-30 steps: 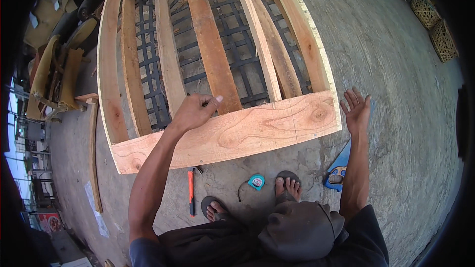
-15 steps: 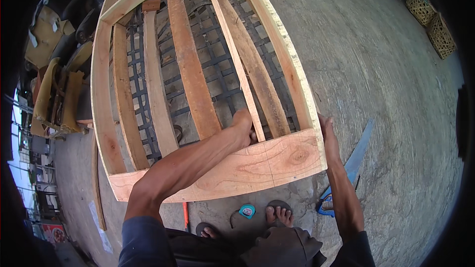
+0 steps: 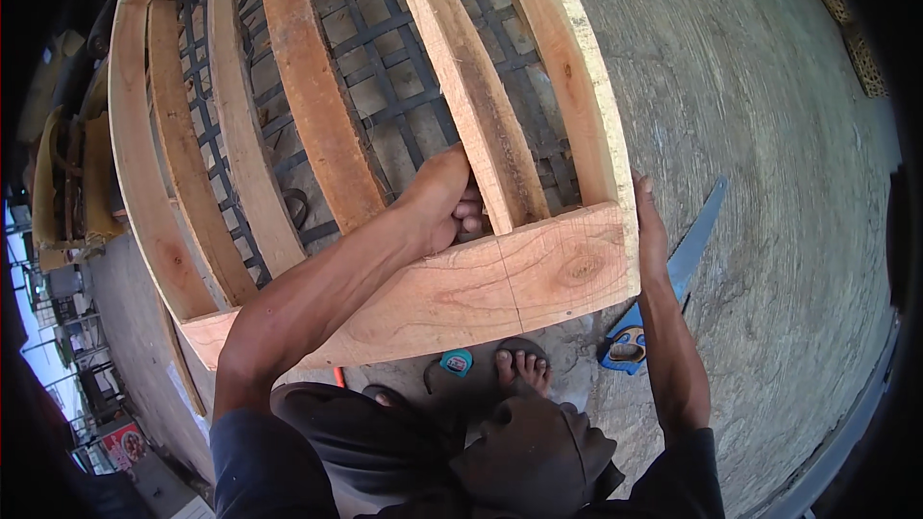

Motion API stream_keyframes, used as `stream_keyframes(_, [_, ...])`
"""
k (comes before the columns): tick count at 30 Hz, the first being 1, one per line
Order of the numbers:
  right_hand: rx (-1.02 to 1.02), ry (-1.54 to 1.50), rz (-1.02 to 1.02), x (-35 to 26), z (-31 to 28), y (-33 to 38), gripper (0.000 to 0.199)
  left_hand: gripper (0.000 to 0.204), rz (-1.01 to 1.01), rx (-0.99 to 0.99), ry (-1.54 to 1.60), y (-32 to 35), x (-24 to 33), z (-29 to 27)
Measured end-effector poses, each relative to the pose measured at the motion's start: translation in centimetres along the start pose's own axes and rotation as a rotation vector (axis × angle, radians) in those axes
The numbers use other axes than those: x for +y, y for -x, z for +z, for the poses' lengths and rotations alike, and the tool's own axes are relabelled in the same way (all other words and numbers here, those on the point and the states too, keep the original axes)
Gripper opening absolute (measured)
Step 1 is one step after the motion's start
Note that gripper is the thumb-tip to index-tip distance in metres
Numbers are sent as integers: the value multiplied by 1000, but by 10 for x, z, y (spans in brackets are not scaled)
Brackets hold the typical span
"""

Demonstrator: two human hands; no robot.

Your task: The person assembles a wooden frame by hammering nails into joints, measuring dimensions with a tape measure, marking cut lines, and sawing a plank to size. They then attach the cut plank to the frame and secure it with nails.

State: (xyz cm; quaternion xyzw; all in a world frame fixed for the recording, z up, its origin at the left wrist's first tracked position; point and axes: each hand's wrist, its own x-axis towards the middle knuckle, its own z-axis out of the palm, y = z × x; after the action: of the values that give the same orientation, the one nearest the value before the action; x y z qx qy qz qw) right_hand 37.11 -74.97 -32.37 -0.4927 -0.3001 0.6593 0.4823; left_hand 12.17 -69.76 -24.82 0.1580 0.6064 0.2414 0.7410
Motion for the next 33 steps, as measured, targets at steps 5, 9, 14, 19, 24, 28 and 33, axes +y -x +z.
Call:
stream_keyframes(5, [12, 17, -7, 7, -2, -5, 64, 30, 19, 37, -47, 2, -2, -10])
stream_keyframes(9, [5, 21, 4, 11, -6, -7, 65, 38, 133, -23, -139, 16, 2, -29])
stream_keyframes(14, [44, 144, 12, -4, -10, 0, 64, 39, 673, 122, -559, 53, -7, -51])
stream_keyframes(19, [64, 413, -142, -14, -3, 21, 68, 54, 769, 237, -912, 58, -13, -35])
stream_keyframes(24, [20, 642, -167, -22, 16, 34, 70, 71, 686, 272, -1006, 32, -22, -10])
stream_keyframes(28, [-4, 603, -199, -21, 15, 34, 67, 60, 609, 238, -1060, 26, -18, -10])
stream_keyframes(33, [-1, 586, -195, -11, 4, 26, 65, 58, 640, 337, -1185, 29, -19, -8])
